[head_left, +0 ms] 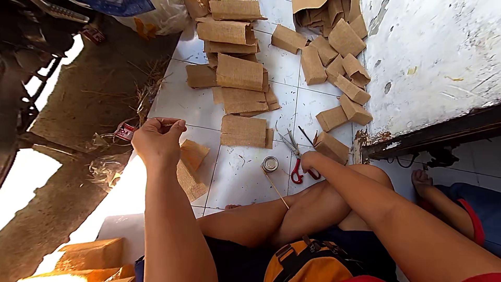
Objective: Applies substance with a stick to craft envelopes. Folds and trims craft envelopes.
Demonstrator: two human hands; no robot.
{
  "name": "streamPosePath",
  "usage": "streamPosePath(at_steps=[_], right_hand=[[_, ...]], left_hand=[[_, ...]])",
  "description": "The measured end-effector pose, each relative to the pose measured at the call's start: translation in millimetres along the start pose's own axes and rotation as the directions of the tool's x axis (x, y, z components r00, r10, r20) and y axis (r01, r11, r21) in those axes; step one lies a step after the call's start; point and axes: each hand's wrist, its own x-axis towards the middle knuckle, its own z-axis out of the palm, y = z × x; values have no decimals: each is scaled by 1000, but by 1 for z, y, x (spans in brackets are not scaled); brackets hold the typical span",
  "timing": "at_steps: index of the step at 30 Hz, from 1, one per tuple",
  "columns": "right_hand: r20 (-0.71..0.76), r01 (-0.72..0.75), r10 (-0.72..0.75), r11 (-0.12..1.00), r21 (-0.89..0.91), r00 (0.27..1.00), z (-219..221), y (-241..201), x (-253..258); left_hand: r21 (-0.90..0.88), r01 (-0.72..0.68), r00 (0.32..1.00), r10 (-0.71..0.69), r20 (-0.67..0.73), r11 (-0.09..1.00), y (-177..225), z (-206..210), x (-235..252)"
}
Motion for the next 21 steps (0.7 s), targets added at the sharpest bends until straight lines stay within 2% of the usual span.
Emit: streamPosePath(at_steps=[1, 3, 5, 7, 9, 14, 16, 19, 21], right_hand=[[-57, -1, 3, 999, 35, 998, -9, 5, 1], [-245, -5, 76, 961, 277, 967, -30, 22, 8], [-460, 8, 213, 902, 432, 862, -48, 42, 32], [-556, 15, 315, 861, 508, 769, -55, 57, 58], [-566, 17, 346, 843, 537, 748, -52, 66, 84], [-516, 33, 325, 822, 569, 792, -49, 65, 107], [-502, 87, 306, 782, 617, 809, -52, 71, 112], [-576, 215, 302, 719, 661, 760, -62, 77, 104], [-593, 300, 247, 679, 670, 766, -68, 75, 92]], left_hand=[[14, 2, 1000, -2, -8, 1000, 0, -2, 0], [23, 9, 999, -8, -41, 1000, -1, -3, 1], [11, 29, 996, -28, -90, 1000, 0, -3, 1], [0, 52, 993, -52, -107, 999, 2, -2, 3], [14, 80, 992, -78, -99, 997, 0, -1, 5], [219, 142, 990, -140, -24, 965, -19, 5, 17], [280, 143, 988, -154, 16, 949, -19, 10, 20], [328, 121, 987, -150, 63, 937, -16, 14, 20], [338, 115, 986, -149, 74, 934, -16, 15, 19]])
